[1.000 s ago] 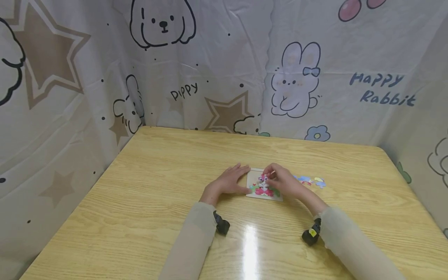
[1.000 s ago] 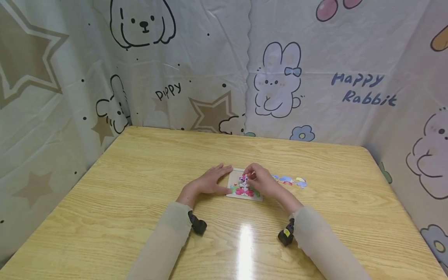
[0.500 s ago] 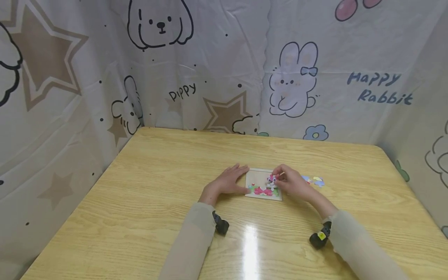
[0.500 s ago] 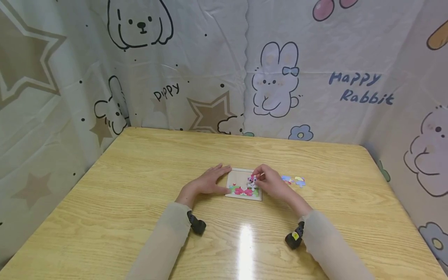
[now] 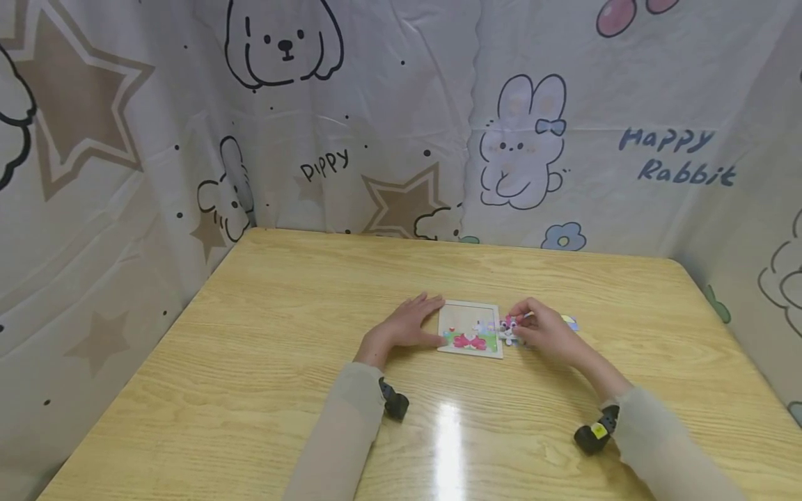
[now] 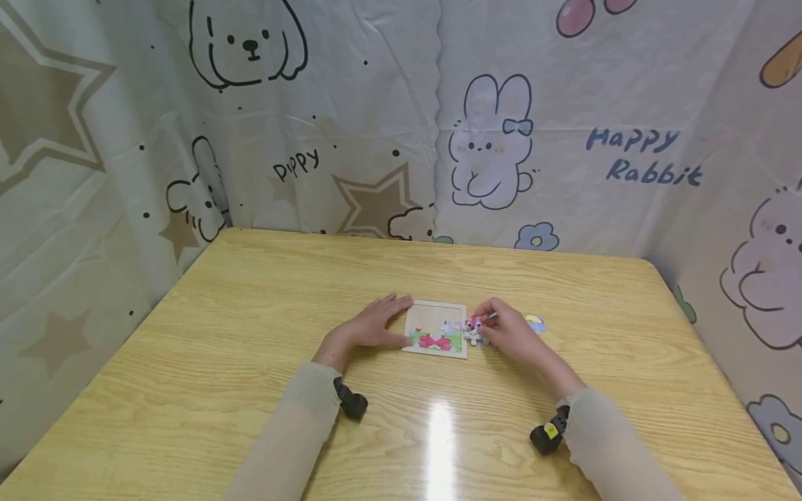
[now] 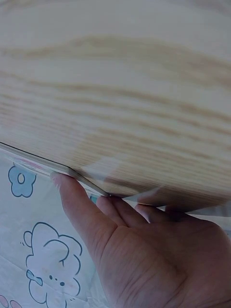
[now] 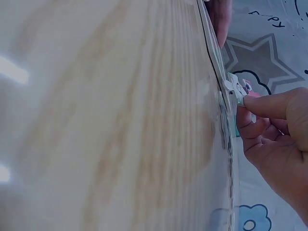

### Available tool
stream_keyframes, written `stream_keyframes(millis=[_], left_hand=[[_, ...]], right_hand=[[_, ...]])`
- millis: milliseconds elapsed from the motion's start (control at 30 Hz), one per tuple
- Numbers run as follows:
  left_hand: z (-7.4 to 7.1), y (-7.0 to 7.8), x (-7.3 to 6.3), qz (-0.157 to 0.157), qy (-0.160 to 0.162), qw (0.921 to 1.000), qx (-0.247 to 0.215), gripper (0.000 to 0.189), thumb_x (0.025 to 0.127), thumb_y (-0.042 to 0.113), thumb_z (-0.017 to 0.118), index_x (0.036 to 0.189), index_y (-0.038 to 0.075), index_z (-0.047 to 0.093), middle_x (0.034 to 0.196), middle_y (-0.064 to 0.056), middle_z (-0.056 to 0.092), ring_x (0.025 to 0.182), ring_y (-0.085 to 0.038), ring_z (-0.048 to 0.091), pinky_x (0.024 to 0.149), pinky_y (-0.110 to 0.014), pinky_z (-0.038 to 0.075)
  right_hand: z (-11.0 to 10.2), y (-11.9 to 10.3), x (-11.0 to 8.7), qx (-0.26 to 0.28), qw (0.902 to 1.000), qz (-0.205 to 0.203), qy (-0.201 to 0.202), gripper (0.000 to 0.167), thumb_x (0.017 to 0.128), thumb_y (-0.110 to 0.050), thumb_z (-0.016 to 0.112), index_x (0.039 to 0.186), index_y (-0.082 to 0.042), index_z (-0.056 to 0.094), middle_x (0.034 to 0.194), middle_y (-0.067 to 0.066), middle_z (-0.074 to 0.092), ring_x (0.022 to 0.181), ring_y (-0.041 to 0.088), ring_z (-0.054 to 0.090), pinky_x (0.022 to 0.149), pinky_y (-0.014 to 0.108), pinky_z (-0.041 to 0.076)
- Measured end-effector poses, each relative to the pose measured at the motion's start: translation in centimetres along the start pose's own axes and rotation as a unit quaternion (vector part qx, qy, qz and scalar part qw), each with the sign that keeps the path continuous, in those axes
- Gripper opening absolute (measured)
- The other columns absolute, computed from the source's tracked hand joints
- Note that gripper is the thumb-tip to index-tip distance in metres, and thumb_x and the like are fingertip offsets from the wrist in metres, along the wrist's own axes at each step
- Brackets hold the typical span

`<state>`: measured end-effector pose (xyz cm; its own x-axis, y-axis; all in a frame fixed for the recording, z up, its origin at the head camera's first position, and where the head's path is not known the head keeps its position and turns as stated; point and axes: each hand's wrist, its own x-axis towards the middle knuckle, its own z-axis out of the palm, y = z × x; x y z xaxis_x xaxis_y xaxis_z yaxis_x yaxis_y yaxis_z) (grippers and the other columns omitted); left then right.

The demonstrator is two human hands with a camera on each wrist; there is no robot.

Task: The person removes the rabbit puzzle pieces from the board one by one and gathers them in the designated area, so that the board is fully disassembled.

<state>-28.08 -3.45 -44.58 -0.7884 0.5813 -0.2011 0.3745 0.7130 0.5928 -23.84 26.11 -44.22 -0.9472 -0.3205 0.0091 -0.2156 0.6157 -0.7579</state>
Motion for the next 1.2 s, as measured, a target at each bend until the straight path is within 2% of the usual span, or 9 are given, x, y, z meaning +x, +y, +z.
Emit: stream_keyframes(millis=[233, 433, 733, 933, 1200], left_hand=[[0.0, 0.0, -0.1, 0.001, 0.000, 1.0000, -0.001, 0.082, 0.089, 0.041, 0.069, 0.156, 0.017, 0.028, 0.165, 0.001, 0.022, 0.156, -0.022, 0.007, 0.129, -0.042, 0.006], [0.0, 0.0, 0.0, -0.002, 0.001, 1.0000, -0.002, 0.082, 0.089, 0.041, 0.069, 0.156, 0.018, 0.028, 0.165, 0.001, 0.023, 0.156, -0.022, 0.007, 0.129, -0.042, 0.006], [0.0, 0.0, 0.0, -0.005, -0.003, 1.0000, 0.001, 0.082, 0.089, 0.042, 0.069, 0.156, 0.019, 0.027, 0.165, 0.002, 0.021, 0.156, -0.021, 0.006, 0.129, -0.041, 0.005], [0.1, -0.1, 0.2, -0.005, -0.003, 1.0000, 0.001, 0.082, 0.089, 0.043, 0.068, 0.156, 0.019, 0.027, 0.165, 0.003, 0.021, 0.156, -0.021, 0.006, 0.129, -0.041, 0.005], [0.0, -0.1, 0.1, -0.004, -0.001, 1.0000, -0.006, 0.082, 0.089, 0.042, 0.069, 0.155, 0.018, 0.029, 0.165, 0.001, 0.022, 0.156, -0.021, 0.006, 0.129, -0.041, 0.005]], right_hand=[[-0.9, 0.5, -1.1, -0.020, 0.9997, 0.004, 0.015, 0.024, 0.094, 0.002, 0.058, 0.117, 0.006, 0.050, 0.113, 0.023, 0.059, 0.107, 0.036, 0.063, 0.077, 0.018, 0.056], [-1.6, 0.9, -1.9, -0.010, 0.9997, 0.012, 0.018, 0.024, 0.094, 0.002, 0.057, 0.117, 0.006, 0.050, 0.117, 0.026, 0.060, 0.110, 0.037, 0.063, 0.081, 0.019, 0.057], [-2.5, 1.7, -3.3, -0.011, 0.9995, 0.021, 0.022, 0.025, 0.095, 0.002, 0.056, 0.118, 0.007, 0.049, 0.116, 0.025, 0.058, 0.108, 0.036, 0.062, 0.079, 0.017, 0.057], [-3.1, 2.3, -3.9, -0.025, 0.9984, 0.044, 0.027, 0.025, 0.095, 0.002, 0.056, 0.119, 0.006, 0.049, 0.118, 0.025, 0.057, 0.110, 0.035, 0.061, 0.079, 0.012, 0.054], [-3.6, 2.5, -4.3, -0.036, 0.9975, 0.053, 0.030, 0.027, 0.094, 0.002, 0.057, 0.119, 0.006, 0.049, 0.115, 0.022, 0.056, 0.102, 0.018, 0.061, 0.078, 0.010, 0.053]])
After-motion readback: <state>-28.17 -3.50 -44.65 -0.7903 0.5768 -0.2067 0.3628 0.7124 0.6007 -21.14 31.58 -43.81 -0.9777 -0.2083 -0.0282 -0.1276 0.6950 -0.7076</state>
